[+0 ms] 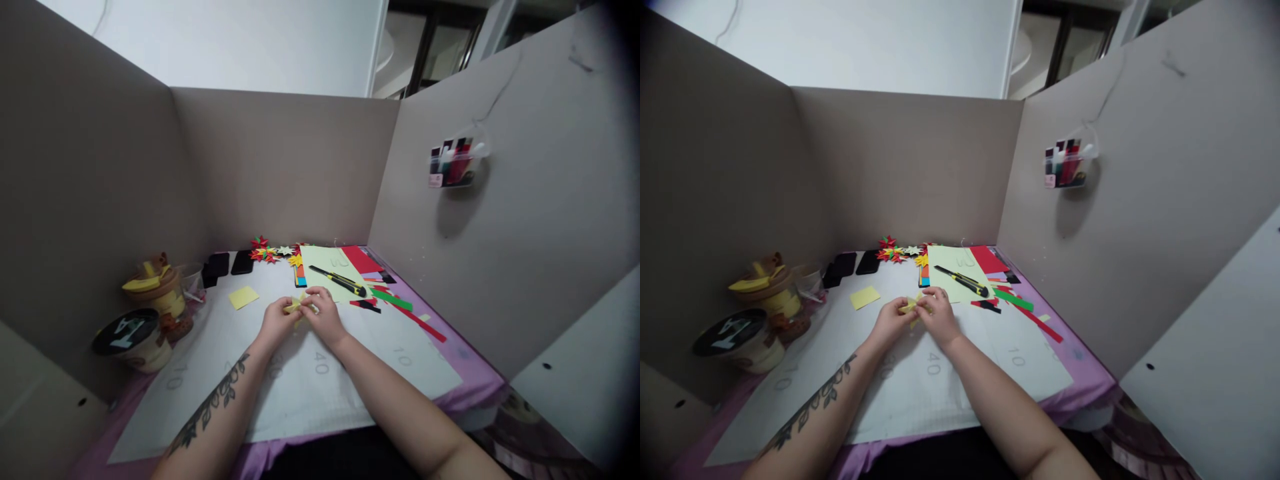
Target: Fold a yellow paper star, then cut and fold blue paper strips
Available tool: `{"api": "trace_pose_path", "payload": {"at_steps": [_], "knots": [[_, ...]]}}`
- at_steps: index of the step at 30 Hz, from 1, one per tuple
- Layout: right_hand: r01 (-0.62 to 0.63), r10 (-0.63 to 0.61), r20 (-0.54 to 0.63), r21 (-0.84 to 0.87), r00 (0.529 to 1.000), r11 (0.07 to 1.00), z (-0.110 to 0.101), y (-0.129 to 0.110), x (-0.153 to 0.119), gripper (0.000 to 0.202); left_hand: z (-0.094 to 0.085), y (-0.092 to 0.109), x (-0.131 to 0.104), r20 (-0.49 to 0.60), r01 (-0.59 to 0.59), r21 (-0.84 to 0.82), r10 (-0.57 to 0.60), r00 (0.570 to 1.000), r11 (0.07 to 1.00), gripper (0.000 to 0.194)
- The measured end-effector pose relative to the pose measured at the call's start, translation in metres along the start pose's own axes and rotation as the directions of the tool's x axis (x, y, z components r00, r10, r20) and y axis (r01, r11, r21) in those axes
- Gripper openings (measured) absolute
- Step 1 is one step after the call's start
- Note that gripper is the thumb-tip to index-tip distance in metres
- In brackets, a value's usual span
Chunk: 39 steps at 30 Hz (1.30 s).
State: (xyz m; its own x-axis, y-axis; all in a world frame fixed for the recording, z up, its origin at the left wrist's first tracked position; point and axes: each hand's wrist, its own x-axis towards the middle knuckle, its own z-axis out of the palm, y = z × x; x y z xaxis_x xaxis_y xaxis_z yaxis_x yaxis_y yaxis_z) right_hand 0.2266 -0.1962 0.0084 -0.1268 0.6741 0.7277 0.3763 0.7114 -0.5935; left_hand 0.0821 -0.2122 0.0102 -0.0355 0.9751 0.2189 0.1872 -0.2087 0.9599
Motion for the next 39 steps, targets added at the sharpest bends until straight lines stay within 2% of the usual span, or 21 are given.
{"api": "trace_pose_path", "payload": {"at_steps": [5,10,14,17,25,29,39], "knots": [[0.06,-0.06,0.014,-0.031,0.998,0.998,-0.002,-0.002,0.001,0.012,-0.003,0.0,0.001,-0.019,-0.056,0.125,0.059,0.998,0.991,0.009],[0.171,-0.171,0.015,-0.049,0.985,0.984,-0.004,-0.003,0.002,0.013,-0.003,-0.002,0.002,-0.01,-0.073,0.094,0.074,0.997,0.993,0.013],[0.254,-0.261,-0.041,-0.128,0.965,0.959,-0.005,-0.002,0.0,0.014,-0.002,0.0,0.001,-0.034,-0.126,0.092,0.129,0.991,0.988,0.015],[0.276,-0.289,-0.056,-0.17,0.956,0.946,-0.005,-0.001,-0.002,0.015,-0.001,0.006,-0.001,-0.047,-0.101,0.085,0.105,0.993,0.991,0.014],[0.211,-0.205,0.062,-0.122,0.977,0.97,-0.005,0.001,-0.001,0.018,-0.002,0.008,0.001,-0.034,0.032,-0.064,-0.034,0.999,0.997,0.018],[0.214,-0.204,0.099,-0.094,0.974,0.972,-0.005,-0.001,-0.001,0.02,-0.002,0.008,0.001,-0.001,0.107,-0.151,-0.108,0.994,0.983,0.018],[0.103,-0.102,0.045,-0.041,0.994,0.994,-0.004,-0.003,0.001,0.01,-0.004,0.005,0.0,-0.005,-0.051,0.063,0.051,0.999,0.997,0.011]]}}
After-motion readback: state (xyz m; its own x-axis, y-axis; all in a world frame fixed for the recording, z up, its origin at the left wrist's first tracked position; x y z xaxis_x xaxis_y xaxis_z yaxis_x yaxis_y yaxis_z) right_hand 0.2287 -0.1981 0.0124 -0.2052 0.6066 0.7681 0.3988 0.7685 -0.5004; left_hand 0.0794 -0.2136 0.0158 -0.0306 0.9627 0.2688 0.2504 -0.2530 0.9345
